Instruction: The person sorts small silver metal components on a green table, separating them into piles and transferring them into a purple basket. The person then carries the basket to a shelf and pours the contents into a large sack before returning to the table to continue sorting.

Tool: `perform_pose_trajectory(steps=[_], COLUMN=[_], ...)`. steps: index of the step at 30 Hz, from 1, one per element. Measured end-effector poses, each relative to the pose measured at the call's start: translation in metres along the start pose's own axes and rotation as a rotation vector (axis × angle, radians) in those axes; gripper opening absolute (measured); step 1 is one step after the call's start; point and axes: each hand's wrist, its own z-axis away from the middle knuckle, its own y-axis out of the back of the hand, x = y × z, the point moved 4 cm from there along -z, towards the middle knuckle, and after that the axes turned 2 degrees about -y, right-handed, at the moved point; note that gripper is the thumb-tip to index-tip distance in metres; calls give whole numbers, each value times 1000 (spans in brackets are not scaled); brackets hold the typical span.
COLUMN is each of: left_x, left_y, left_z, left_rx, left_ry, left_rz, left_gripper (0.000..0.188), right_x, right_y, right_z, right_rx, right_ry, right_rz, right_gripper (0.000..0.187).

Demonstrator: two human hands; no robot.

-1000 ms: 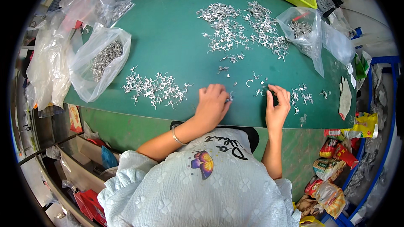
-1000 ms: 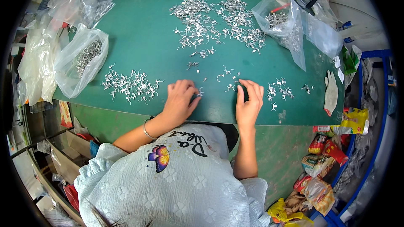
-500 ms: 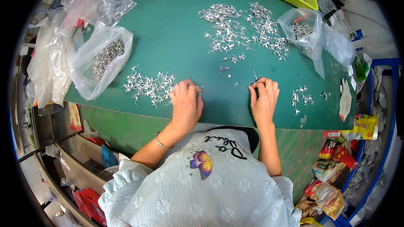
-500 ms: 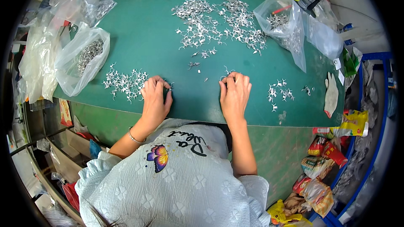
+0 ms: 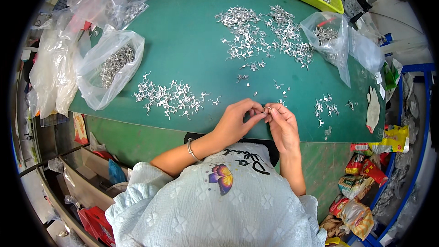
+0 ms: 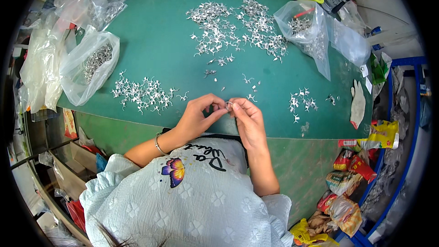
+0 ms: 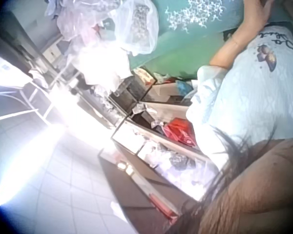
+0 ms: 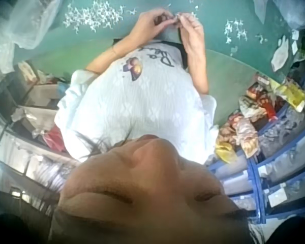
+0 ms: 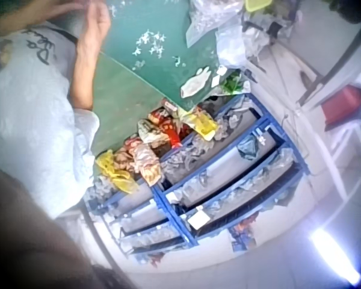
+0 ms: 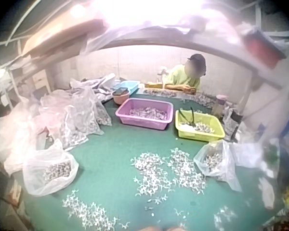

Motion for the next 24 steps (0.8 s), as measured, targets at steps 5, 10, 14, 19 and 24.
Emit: perform_pose_trajectory(steps=[5, 10, 14, 19, 24], left_x=[-5, -29, -39, -46, -43], left_y=[-1, -7, 2, 14, 29], left_z=[-2, -5, -10, -19, -61], left_rx=[-143, -175, -230, -266, -227], left_ry=[342, 483, 535, 606, 504], left_rz=[91, 699, 723, 700, 809], left_gripper=[12, 8, 11, 11, 11], right_x=[4, -1, -9, -9, 3], right_y=[4, 4, 19, 39, 46], right_z=[0, -3, -6, -2, -6], right_rx=[3, 74, 250, 401, 458], right_ry=[37, 94, 237, 373, 471], right_rz=[58, 207, 359, 556, 605], right_gripper=[11, 10, 8, 7, 6])
